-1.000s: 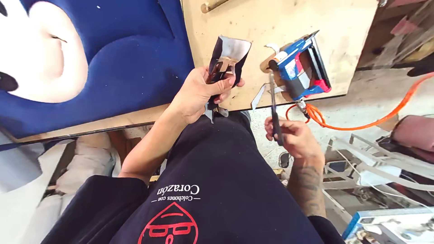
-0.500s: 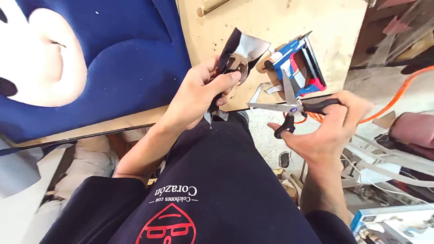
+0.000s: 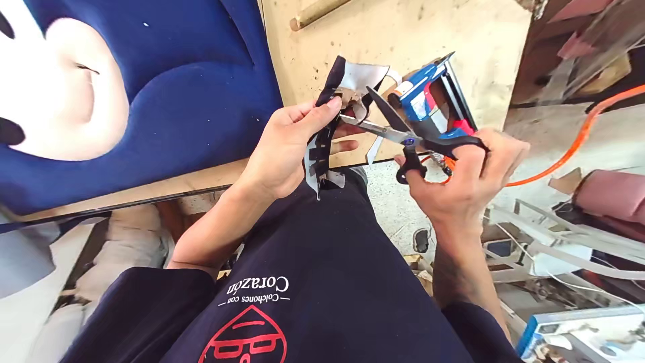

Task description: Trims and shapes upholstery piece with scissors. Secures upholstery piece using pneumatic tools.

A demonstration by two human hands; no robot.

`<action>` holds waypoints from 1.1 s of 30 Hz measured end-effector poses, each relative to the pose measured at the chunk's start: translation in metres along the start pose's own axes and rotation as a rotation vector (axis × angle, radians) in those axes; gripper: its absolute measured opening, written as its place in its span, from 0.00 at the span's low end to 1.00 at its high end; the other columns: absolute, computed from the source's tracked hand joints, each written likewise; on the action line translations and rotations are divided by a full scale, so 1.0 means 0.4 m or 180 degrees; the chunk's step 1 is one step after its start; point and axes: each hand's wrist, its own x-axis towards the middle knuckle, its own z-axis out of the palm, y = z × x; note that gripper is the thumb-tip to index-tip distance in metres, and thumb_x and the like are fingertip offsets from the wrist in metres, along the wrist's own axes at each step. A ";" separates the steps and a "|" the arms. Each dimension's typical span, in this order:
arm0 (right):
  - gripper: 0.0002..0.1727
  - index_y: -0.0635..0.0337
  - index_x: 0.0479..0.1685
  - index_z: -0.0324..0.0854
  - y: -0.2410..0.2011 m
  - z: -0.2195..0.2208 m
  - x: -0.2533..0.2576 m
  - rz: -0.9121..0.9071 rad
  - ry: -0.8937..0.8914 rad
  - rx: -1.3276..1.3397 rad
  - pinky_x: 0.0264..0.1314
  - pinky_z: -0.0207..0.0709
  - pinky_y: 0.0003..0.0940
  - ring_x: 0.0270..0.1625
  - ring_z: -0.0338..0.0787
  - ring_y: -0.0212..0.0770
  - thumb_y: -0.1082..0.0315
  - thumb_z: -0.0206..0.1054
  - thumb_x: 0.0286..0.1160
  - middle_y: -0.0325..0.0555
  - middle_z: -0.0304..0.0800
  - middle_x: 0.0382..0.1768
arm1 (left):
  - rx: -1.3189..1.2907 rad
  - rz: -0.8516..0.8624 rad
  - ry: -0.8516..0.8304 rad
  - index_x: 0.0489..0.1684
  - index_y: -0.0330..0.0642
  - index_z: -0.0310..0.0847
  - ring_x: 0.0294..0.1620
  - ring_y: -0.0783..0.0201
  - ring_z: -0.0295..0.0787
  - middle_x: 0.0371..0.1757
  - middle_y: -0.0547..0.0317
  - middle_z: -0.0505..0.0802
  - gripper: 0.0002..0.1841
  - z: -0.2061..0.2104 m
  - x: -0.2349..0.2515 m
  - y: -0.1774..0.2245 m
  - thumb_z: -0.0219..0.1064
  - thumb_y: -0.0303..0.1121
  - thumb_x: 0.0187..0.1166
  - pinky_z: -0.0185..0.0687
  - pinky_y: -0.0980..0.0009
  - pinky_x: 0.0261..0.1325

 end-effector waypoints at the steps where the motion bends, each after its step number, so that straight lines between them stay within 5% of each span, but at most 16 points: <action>1: 0.33 0.64 0.51 0.78 -0.001 0.004 -0.004 0.0035 -0.0025 0.0059 0.64 0.74 0.56 0.62 0.81 0.64 0.44 0.81 0.63 0.66 0.81 0.58 | -0.0035 0.0009 -0.0036 0.72 0.35 0.76 0.61 0.51 0.93 0.64 0.42 0.89 0.20 0.000 0.000 -0.001 0.50 0.40 0.95 0.91 0.53 0.64; 10: 0.30 0.66 0.46 0.80 -0.025 0.024 -0.010 0.0165 -0.0206 0.0486 0.64 0.77 0.54 0.61 0.84 0.61 0.45 0.80 0.65 0.64 0.83 0.54 | 0.0138 0.0383 -0.0033 0.68 0.31 0.77 0.58 0.47 0.94 0.61 0.39 0.91 0.18 0.008 0.001 -0.001 0.52 0.36 0.95 0.91 0.50 0.65; 20: 0.18 0.68 0.37 0.75 -0.039 0.024 -0.024 0.0194 -0.0397 0.1082 0.43 0.82 0.42 0.43 0.86 0.53 0.62 0.76 0.74 0.63 0.82 0.43 | 0.0542 0.1042 -0.0070 0.71 0.28 0.74 0.58 0.47 0.95 0.60 0.38 0.92 0.16 0.024 0.003 -0.010 0.54 0.26 0.92 0.95 0.53 0.59; 28: 0.24 0.68 0.34 0.74 -0.046 0.025 -0.012 0.0134 -0.0602 0.1501 0.43 0.80 0.40 0.46 0.85 0.52 0.53 0.77 0.69 0.62 0.82 0.44 | 0.1014 0.1365 0.0075 0.74 0.28 0.72 0.49 0.51 0.97 0.55 0.43 0.93 0.20 0.027 0.004 -0.019 0.63 0.18 0.83 0.97 0.55 0.50; 33: 0.20 0.67 0.33 0.74 -0.048 0.036 -0.016 0.0167 -0.0609 0.1547 0.41 0.77 0.39 0.43 0.83 0.50 0.58 0.74 0.71 0.60 0.80 0.41 | 0.1054 0.1387 0.0076 0.73 0.27 0.72 0.53 0.49 0.96 0.57 0.41 0.93 0.20 0.031 -0.001 -0.030 0.62 0.19 0.83 0.97 0.55 0.52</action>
